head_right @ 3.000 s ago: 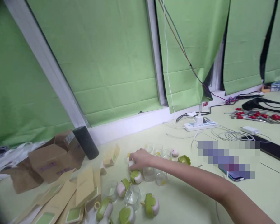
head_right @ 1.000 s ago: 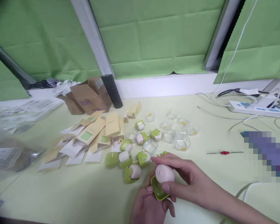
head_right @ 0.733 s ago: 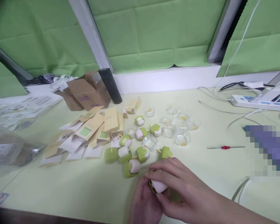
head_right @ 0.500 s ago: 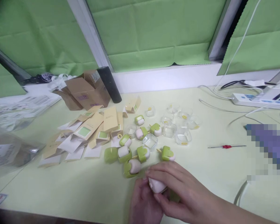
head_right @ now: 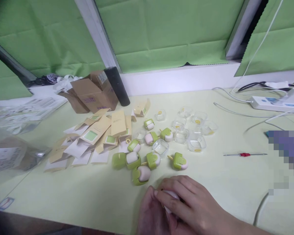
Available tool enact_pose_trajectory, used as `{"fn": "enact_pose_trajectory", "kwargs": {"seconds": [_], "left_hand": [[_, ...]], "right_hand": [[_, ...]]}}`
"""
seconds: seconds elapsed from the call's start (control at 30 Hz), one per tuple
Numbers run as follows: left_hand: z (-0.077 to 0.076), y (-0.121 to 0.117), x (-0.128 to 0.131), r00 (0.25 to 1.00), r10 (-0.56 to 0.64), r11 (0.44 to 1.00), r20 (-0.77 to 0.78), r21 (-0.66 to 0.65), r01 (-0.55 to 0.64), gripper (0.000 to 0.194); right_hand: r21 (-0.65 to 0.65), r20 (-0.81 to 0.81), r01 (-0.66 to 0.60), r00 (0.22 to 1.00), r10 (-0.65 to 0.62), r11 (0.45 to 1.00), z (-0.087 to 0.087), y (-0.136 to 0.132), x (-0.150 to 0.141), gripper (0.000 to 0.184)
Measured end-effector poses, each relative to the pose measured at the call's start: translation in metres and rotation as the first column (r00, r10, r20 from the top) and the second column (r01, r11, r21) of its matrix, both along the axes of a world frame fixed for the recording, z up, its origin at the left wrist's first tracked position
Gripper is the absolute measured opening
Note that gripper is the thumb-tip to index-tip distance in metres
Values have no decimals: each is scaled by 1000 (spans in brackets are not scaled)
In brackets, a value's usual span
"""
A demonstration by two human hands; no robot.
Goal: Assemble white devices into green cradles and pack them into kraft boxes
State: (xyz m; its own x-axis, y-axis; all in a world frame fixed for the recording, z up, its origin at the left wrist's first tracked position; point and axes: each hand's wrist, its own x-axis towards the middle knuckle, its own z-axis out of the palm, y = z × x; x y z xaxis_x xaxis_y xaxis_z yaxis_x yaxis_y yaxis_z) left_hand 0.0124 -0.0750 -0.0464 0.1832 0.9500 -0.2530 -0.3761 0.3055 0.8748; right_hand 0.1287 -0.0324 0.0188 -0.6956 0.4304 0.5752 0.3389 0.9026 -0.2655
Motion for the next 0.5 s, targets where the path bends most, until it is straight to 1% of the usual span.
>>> {"fn": "enact_pose_trajectory", "kwargs": {"seconds": [0.07,0.13,0.2,0.27,0.37,0.43,0.5], "left_hand": [[-1,0,0,992,70,995,108,-84,-61,47],[1,1,1,980,98,989,171,-124,-77,46],[5,3,2,975,79,989,207,-138,-50,41],[12,5,2,957,49,987,285,-162,-2,36],[23,7,0,898,34,978,439,-198,59,31],[27,8,-4,859,45,976,510,-205,71,32],[27,9,-8,853,52,976,519,-207,66,38]], "right_hand": [[4,14,-2,1000,2,1000,-4,0,2,45],[-5,4,12,1000,-12,1000,-5,1,4,46],[-35,19,1,1000,0,999,-5,2,5,46],[-73,58,-17,998,21,997,-3,3,6,45],[-112,107,-29,993,41,993,0,4,8,47],[-175,129,-26,990,49,984,4,4,11,53],[-301,131,8,991,32,954,10,7,14,68]]}}
